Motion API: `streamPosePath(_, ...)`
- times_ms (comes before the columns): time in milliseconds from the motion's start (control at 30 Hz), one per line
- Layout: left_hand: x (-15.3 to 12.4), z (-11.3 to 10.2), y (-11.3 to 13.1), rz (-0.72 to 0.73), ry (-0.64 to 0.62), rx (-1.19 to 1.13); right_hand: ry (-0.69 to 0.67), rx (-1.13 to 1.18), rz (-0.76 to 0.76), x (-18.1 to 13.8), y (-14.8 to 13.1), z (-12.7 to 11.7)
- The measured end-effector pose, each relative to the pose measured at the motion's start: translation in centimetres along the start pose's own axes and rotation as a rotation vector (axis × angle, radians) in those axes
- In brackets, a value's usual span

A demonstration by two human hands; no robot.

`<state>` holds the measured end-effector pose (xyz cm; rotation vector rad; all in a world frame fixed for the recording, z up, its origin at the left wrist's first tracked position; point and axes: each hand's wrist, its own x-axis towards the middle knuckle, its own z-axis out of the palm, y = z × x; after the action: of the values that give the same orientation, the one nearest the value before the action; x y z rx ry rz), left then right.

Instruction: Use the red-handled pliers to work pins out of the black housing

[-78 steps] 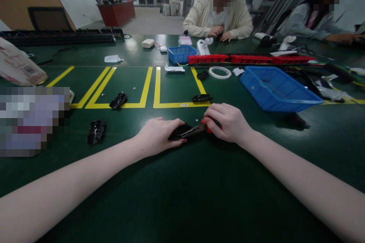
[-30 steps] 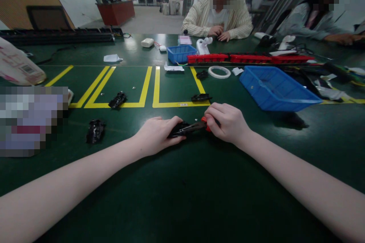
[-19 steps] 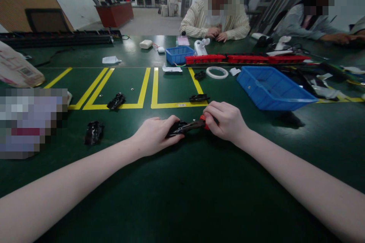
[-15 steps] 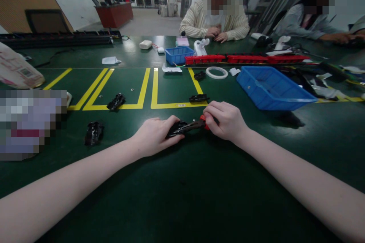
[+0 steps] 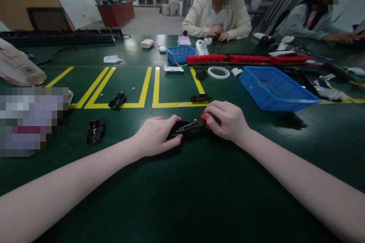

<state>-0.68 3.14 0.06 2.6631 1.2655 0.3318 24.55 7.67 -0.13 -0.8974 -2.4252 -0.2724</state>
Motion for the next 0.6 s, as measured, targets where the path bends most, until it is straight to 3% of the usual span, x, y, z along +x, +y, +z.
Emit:
streamPosePath(333,0.1,0.2,0.0,-0.07,0.015,0.044,-0.018,-0.059,0.021,0.1,-0.2,-0.1)
streamPosePath(600,0.3,0.3,-0.4,-0.152,0.017,0.017,-0.154,-0.045,0.11,0.2,-1.0,0.1)
